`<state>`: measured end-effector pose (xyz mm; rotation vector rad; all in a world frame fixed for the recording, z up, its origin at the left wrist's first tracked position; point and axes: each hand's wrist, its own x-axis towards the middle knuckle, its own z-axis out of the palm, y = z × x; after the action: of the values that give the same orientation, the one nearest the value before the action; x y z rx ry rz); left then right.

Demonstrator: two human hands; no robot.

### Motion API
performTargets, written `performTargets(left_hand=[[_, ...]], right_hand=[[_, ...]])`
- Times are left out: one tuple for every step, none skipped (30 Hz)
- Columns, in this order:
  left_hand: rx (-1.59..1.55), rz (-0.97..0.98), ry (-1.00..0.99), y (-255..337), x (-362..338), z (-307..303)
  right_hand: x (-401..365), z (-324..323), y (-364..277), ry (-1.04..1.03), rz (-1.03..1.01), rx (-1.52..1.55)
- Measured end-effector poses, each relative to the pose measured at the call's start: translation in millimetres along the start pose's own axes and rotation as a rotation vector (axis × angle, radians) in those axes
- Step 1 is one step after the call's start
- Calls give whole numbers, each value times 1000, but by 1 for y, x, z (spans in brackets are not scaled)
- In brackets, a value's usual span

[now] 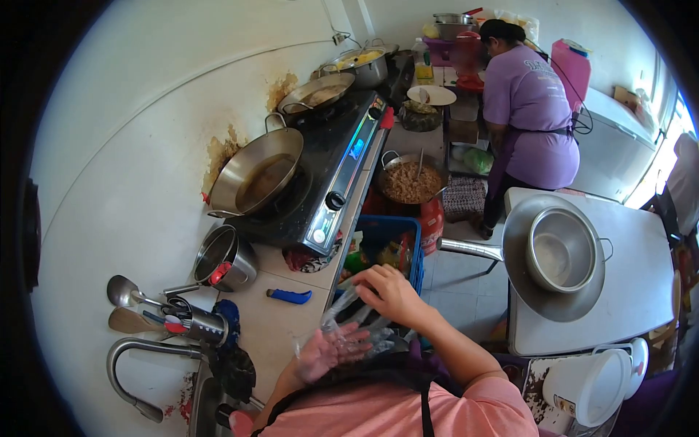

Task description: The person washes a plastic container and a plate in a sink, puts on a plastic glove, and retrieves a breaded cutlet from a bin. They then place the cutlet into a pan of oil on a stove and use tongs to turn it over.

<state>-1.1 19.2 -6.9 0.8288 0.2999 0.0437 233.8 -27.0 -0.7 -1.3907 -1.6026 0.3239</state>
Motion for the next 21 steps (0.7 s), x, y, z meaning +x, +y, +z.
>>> performTargets(left_hand=[[-36, 62, -8, 3, -1, 1], [-74, 123, -16, 5, -1, 2], [-137, 192, -26, 5, 0, 1], [-195, 220, -26, 3, 2, -2], [-256, 247, -21, 1, 4, -5], [-321, 270, -10, -2, 5, -8], [-376, 256, 9, -3, 6, -8], [-374, 240, 73, -4, 8, -8], [-374, 218, 138, -7, 9, -8], [-372, 192, 200, -12, 8, -8], [-477, 210, 158, -20, 9, -14], [-431, 166, 219, -22, 7, -11], [-381, 126, 274, -21, 5, -7], [-329, 88, 328, -20, 5, -5], [-316, 75, 334, -20, 3, -6], [-303, 64, 339, -20, -1, -8], [-288, 52, 345, -20, -6, -10], [-343, 77, 366, -18, -10, -12], [-399, 103, 387, -16, -14, -15], [-454, 129, 408, -14, -17, -18], [-402, 155, 467, -12, -20, -21]], right_hand=[[-3, -7, -5, -141, 161, 296], [-7, -10, -3, -243, 177, 339], [-13, -13, 0, -345, 195, 383], [-18, -14, 2, -449, 215, 430], [-19, -14, 5, -490, 216, 354], [-21, -11, 11, -489, 303, 392], [-26, -6, 21, -489, 397, 433], [-32, 1, 31, -491, 495, 476], [-38, 8, 41, -392, 516, 535], [-45, 15, 52, -287, 539, 587], [-53, 22, 64, -287, 610, 609], [-58, 26, 79, -284, 670, 623], [-65, 31, 93, -281, 724, 632], [-74, 41, 109, -187, 785, 663], [-83, 51, 126, -91, 842, 691], [-87, 54, 137, 5, 896, 717], [-91, 51, 151, 112, 997, 795], [-97, 45, 168, 180, 1044, 872], [-106, 42, 191, 250, 1090, 947], [-112, 43, 210, 322, 1136, 1022], [-116, 49, 226, 441, 1218, 1114]])
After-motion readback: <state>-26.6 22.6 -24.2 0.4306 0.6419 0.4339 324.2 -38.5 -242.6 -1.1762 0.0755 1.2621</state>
